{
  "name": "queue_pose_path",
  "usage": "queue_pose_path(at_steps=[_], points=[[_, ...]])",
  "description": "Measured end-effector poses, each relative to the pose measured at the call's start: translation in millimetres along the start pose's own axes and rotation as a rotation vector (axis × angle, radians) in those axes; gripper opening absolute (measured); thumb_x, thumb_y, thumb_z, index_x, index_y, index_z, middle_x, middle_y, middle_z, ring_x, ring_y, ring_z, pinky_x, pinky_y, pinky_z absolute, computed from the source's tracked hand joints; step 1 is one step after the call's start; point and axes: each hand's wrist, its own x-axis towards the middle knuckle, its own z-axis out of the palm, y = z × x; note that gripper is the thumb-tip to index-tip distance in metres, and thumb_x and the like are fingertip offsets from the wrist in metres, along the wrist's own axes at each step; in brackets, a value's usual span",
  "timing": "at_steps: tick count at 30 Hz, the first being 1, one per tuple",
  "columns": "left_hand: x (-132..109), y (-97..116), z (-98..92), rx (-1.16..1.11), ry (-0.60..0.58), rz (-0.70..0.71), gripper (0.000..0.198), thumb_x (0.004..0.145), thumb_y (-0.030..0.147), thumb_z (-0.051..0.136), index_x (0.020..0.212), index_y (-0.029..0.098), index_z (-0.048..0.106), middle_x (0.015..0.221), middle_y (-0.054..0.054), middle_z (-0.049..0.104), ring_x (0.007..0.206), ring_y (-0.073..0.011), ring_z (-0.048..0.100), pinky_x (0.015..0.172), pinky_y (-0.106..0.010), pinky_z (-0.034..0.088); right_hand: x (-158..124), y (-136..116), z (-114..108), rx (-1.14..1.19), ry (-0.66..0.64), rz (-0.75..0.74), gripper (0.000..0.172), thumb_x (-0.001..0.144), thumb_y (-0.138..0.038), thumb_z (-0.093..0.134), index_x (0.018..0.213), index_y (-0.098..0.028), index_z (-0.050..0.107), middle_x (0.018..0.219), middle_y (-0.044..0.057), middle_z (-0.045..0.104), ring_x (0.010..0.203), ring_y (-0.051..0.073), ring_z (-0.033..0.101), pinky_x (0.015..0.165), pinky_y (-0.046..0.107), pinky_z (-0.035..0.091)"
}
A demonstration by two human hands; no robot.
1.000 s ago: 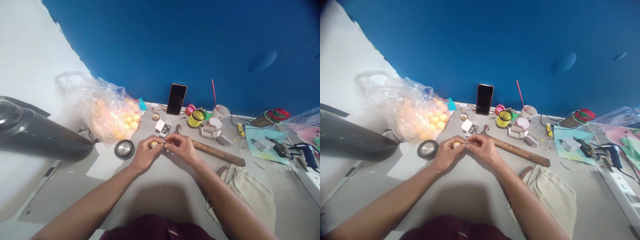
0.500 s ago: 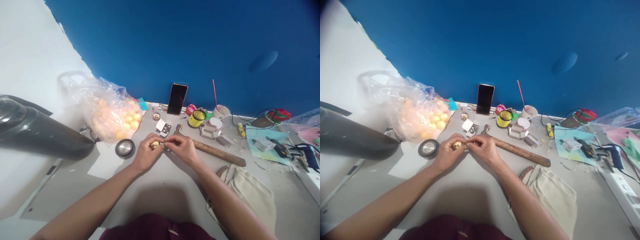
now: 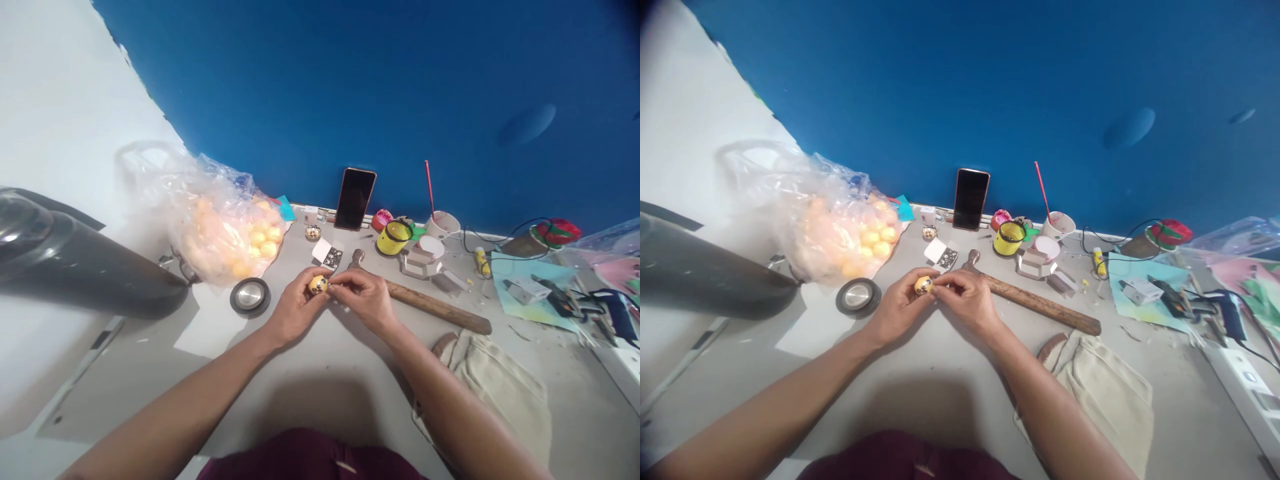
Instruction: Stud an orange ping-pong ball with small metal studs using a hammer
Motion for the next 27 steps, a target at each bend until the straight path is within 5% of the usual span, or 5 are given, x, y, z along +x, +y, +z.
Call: queue_pose_path(at_steps=[27], points=[[-4.9, -3.2, 1.0, 0.160, -0.064, 0.109, 0.035, 0.102, 0.042, 0.048, 0.129, 0.020, 0.053, 0.127, -0.012, 0.061, 0.112, -0.0248, 0.060, 0.099, -0.039, 0.048, -2.7, 11.9, 7.9, 0.016, -0.006, -0.080, 0.009, 0.083, -0.017, 0.074, 0.081, -0.023, 0.079, 0.081, 0.003, 0.079, 0.073, 0.018, 0.071, 0.070, 0.028, 0.055]])
